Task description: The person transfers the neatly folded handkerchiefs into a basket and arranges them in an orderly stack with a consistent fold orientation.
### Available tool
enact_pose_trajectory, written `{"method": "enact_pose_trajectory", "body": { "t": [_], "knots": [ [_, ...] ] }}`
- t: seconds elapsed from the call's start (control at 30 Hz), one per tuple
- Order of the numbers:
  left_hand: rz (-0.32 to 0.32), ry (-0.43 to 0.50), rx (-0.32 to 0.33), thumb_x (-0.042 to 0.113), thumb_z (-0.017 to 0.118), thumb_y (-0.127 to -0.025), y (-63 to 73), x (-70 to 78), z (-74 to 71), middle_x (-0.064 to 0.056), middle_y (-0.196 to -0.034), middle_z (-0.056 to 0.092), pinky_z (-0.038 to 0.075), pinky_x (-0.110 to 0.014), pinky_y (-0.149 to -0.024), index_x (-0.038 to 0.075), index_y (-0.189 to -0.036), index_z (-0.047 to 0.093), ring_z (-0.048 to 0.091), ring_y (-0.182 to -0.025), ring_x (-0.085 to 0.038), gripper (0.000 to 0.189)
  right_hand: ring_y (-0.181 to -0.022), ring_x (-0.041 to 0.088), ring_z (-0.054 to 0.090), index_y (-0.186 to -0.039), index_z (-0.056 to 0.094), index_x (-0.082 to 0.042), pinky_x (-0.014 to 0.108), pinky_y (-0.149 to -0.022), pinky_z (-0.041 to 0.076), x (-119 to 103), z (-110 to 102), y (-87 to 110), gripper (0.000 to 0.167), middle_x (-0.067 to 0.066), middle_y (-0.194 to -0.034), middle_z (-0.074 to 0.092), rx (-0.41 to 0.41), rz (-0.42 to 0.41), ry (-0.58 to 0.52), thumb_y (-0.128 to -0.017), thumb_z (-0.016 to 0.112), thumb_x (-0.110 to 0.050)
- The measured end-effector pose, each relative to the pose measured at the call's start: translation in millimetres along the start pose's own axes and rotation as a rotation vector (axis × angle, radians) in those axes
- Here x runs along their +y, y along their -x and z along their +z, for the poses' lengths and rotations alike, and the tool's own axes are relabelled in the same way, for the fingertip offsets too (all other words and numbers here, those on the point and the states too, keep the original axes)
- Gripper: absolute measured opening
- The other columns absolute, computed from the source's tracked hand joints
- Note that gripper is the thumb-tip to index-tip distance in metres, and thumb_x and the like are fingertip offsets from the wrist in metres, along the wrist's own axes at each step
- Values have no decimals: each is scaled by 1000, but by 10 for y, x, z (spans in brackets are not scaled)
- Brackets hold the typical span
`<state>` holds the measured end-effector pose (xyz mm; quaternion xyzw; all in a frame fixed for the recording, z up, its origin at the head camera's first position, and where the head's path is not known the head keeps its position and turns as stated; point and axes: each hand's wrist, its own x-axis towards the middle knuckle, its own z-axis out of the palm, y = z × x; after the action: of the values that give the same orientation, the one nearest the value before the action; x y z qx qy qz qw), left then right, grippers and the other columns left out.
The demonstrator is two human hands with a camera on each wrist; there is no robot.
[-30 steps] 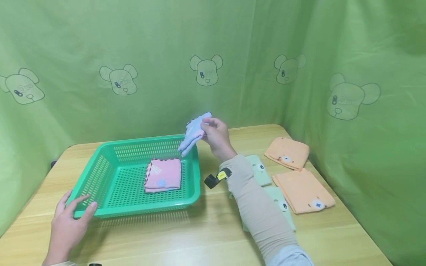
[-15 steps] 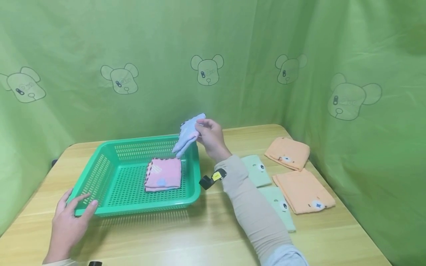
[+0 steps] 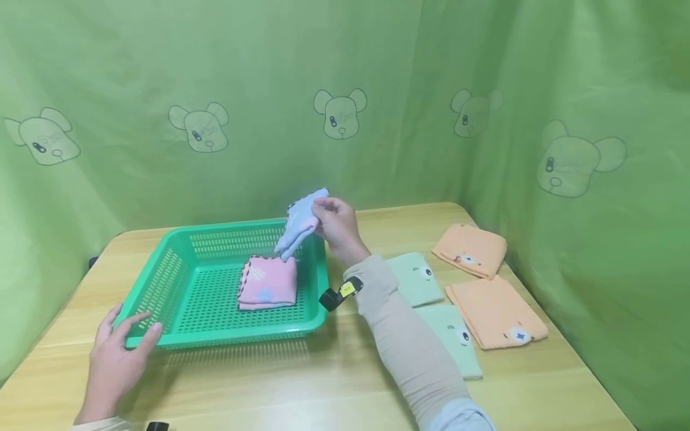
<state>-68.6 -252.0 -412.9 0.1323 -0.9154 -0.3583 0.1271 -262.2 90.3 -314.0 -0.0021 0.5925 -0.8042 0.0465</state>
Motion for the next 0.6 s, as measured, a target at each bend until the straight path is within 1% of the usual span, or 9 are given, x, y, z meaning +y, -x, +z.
{"method": "enact_pose_trajectory", "body": {
  "t": [0.27, 0.5, 0.6],
  "knots": [
    [0, 1, 4, 44, 61, -93, 16, -3, 11, -19, -160, 7, 21, -81, -95, 3, -130, 55, 18, -134, -60, 56, -84, 15, 59, -117, 53, 4, 20, -73, 55, 42, 38, 19, 22, 12, -109, 55, -10, 11, 4, -96, 55, -1],
    [7, 12, 11, 43, 61, -93, 8, -4, 15, -18, -160, 8, 21, -82, -94, 3, -130, 56, 18, -135, -59, 55, -89, 17, 59, -122, 53, 4, 22, -77, 55, 66, 76, 10, 27, 14, -115, 54, -12, 16, 27, -96, 55, -3],
    [15, 15, 16, 43, 61, -93, 5, -6, 14, -18, -160, 8, 21, -82, -93, 3, -129, 56, 19, -134, -60, 54, -86, 17, 59, -120, 54, 5, 22, -74, 55, 90, 97, 0, 26, 14, -113, 55, -5, 13, 17, -96, 56, -2]
  ]
}}
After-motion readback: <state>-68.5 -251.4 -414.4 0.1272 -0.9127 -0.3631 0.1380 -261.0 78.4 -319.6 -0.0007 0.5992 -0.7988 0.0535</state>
